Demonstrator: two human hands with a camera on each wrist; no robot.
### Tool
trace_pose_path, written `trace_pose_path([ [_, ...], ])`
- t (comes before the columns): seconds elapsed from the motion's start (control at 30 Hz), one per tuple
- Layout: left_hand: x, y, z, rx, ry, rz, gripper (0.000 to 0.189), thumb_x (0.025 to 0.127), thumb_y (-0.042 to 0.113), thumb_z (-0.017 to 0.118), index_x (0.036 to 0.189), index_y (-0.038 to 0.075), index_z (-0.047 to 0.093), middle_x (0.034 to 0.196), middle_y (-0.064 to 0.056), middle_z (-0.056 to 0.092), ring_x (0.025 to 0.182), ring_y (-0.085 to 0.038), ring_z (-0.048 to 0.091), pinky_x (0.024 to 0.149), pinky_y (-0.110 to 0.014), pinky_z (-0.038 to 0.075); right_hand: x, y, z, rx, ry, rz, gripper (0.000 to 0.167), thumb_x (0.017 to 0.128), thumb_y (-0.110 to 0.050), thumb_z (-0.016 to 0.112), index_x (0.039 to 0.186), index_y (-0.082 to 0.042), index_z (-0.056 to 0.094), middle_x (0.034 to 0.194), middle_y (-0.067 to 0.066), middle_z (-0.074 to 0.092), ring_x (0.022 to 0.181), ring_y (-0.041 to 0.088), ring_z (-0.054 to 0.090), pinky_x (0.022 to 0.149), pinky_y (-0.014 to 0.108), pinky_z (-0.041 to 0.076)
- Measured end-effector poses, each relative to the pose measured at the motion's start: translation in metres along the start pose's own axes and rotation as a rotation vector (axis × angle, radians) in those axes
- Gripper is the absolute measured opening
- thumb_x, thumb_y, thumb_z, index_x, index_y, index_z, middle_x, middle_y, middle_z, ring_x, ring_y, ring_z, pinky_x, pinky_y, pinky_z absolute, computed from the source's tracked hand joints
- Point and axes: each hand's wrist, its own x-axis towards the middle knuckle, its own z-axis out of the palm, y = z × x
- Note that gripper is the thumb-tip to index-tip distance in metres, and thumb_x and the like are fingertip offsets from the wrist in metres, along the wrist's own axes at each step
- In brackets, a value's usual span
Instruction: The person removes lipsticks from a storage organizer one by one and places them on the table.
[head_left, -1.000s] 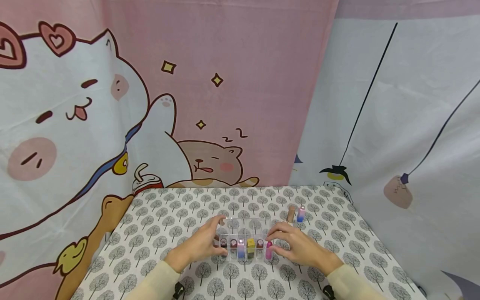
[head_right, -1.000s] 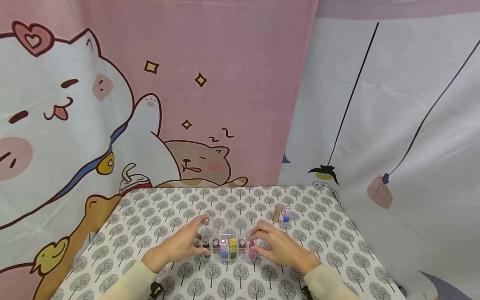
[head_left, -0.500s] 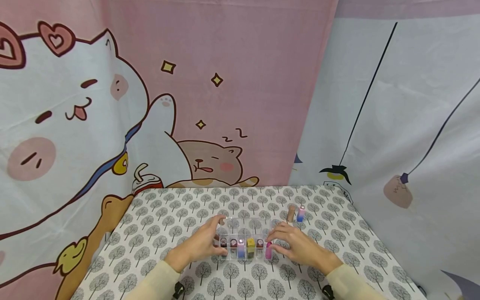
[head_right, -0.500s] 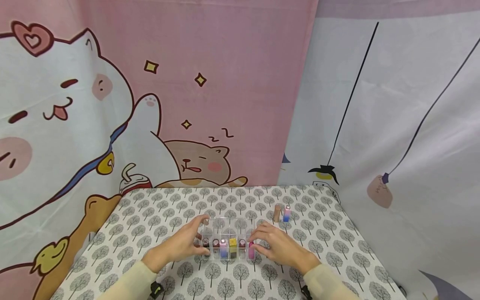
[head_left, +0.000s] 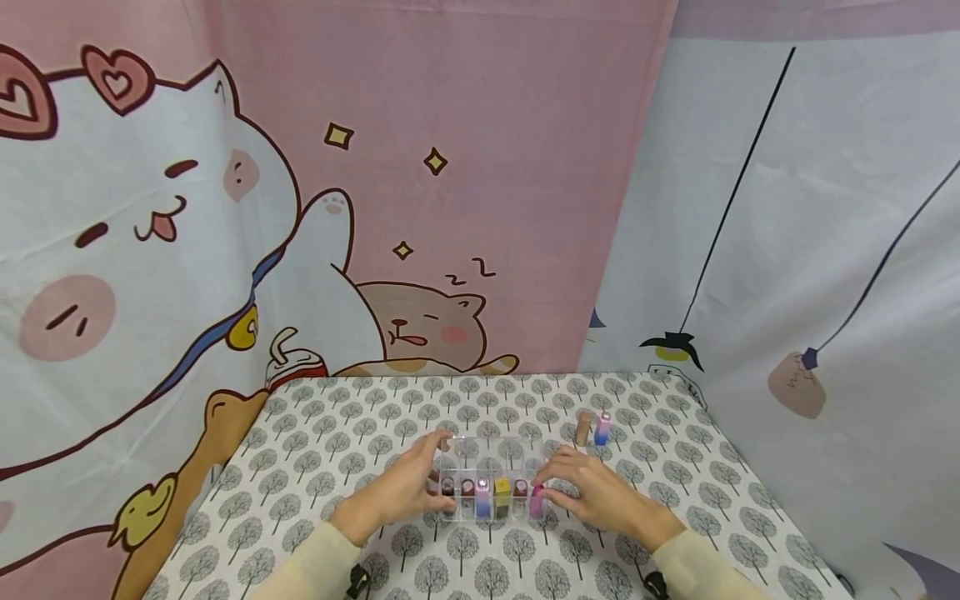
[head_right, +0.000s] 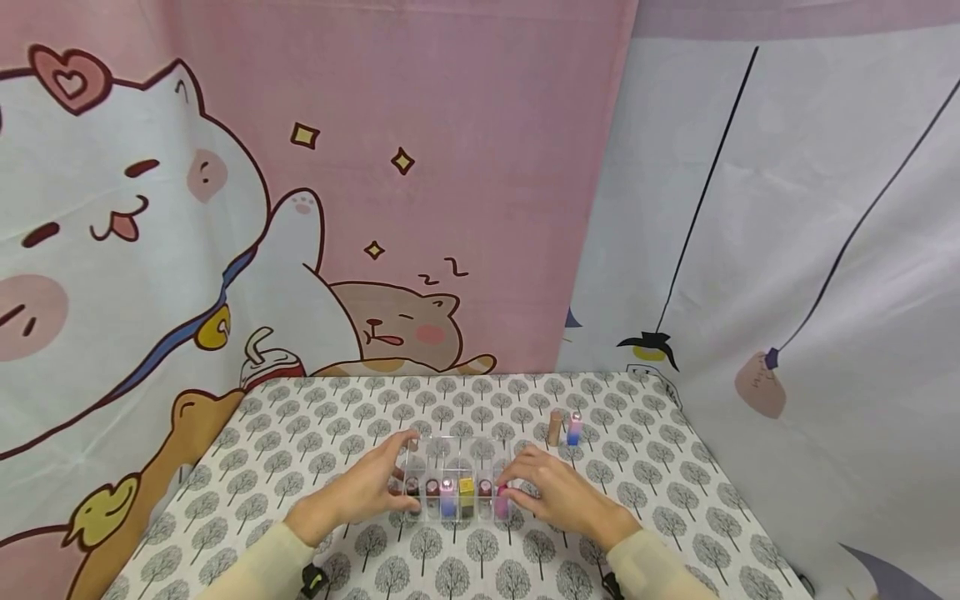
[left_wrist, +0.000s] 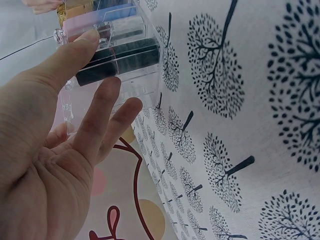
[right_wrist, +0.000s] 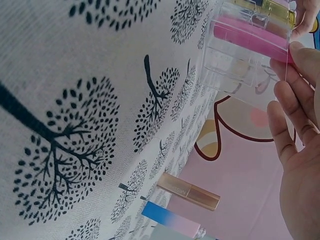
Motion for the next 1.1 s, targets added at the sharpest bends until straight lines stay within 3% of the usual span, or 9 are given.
trace_pose_path([
  [0.73, 0.000, 0.002, -0.001, 0.022, 0.002, 0.005, 0.119, 0.087, 0.025, 0.104, 0.180, 0.014, 0.031, 0.165, -0.024, 0.058, 0.114, -0.020, 0.079, 0.089, -0.027, 0.071, 0.001, -0.004, -0.005, 0.024, 0.035, 0.038, 0.018, 0.106, -0.018, 0.086, 0.124, -0.019, 0.085, 0.122, -0.014, 0.084, 0.115, 0.008, 0.078, 0.105, 0.039, 0.072],
  [0.9, 0.001, -0.007, 0.000, -0.003, 0.004, 0.043, 0.119, 0.088, 0.028, 0.104, 0.181, 0.018, 0.031, 0.164, -0.026, 0.058, 0.112, -0.020, 0.078, 0.089, -0.032, 0.073, 0.002, -0.004, -0.007, 0.030, 0.052, 0.023, 0.017, 0.107, -0.016, 0.085, 0.124, -0.018, 0.084, 0.119, -0.014, 0.084, 0.114, 0.008, 0.078, 0.104, 0.038, 0.072],
  [0.97, 0.005, -0.019, 0.004, 0.007, 0.014, 0.098, 0.120, 0.089, 0.035, 0.103, 0.182, 0.022, 0.028, 0.164, -0.024, 0.058, 0.110, -0.017, 0.077, 0.087, -0.031, 0.072, 0.003, -0.003, -0.007, 0.027, 0.062, 0.014, 0.017, 0.107, -0.016, 0.085, 0.124, -0.018, 0.084, 0.119, -0.014, 0.085, 0.113, 0.008, 0.078, 0.104, 0.037, 0.072],
  [1.1, 0.005, -0.019, 0.003, 0.014, 0.018, 0.094, 0.122, 0.089, 0.040, 0.103, 0.183, 0.022, 0.027, 0.166, -0.023, 0.057, 0.110, -0.017, 0.077, 0.088, -0.033, 0.072, 0.003, -0.002, -0.008, 0.016, 0.083, 0.003, 0.018, 0.106, -0.015, 0.086, 0.124, -0.017, 0.084, 0.121, -0.013, 0.085, 0.114, 0.009, 0.079, 0.103, 0.036, 0.072],
])
